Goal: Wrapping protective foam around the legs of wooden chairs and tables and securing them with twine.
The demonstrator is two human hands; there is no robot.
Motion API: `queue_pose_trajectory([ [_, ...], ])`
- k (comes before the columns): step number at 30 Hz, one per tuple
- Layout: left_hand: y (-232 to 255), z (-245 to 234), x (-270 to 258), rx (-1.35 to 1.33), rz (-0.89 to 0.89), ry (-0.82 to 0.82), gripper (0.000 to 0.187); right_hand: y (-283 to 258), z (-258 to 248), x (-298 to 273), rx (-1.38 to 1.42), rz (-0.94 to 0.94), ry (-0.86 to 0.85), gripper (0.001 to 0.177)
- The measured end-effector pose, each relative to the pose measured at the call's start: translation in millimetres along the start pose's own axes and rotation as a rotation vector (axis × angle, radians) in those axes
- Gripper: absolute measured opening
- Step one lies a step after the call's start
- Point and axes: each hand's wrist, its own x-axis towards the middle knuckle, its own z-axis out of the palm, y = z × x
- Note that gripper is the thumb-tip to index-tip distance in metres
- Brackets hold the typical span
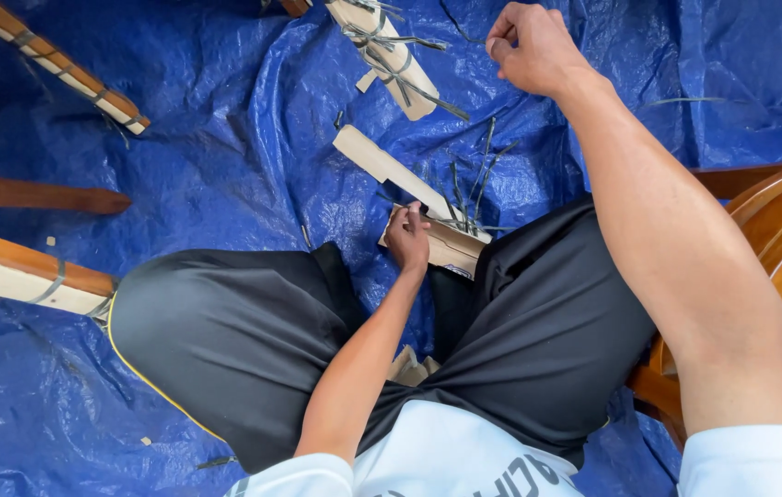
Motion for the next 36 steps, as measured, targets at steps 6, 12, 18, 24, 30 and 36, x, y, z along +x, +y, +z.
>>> queue_pose_trajectory([
  [6,115,-16,-11,-0.296,0.21,0.063,0.026,-28,-1,-5,0.002,0.002,-0.028,0.014],
  [12,263,-49,21,-0.614,0.407,-0.089,0.022,-87,-2,-11,0.419,-0.026,-0.324,0.04],
  [18,289,-75,92,-0.449,0.757,0.083,0.021,-93,-23,-13,0.751,0.111,-0.518,0.05],
  [24,228,-83,146,-0.605,0.598,0.175,0.019,55,12,34,0.638,-0.038,0.094,0.028],
  [30,127,-43,168,-0.527,0.187,0.008,0.039,11,27,16,-0.263,-0.06,0.085,0.023],
  [36,131,-24,161,-0.227,0.356,-0.243,0.06,-20,55,24,-0.337,-0.163,-0.186,0.021],
])
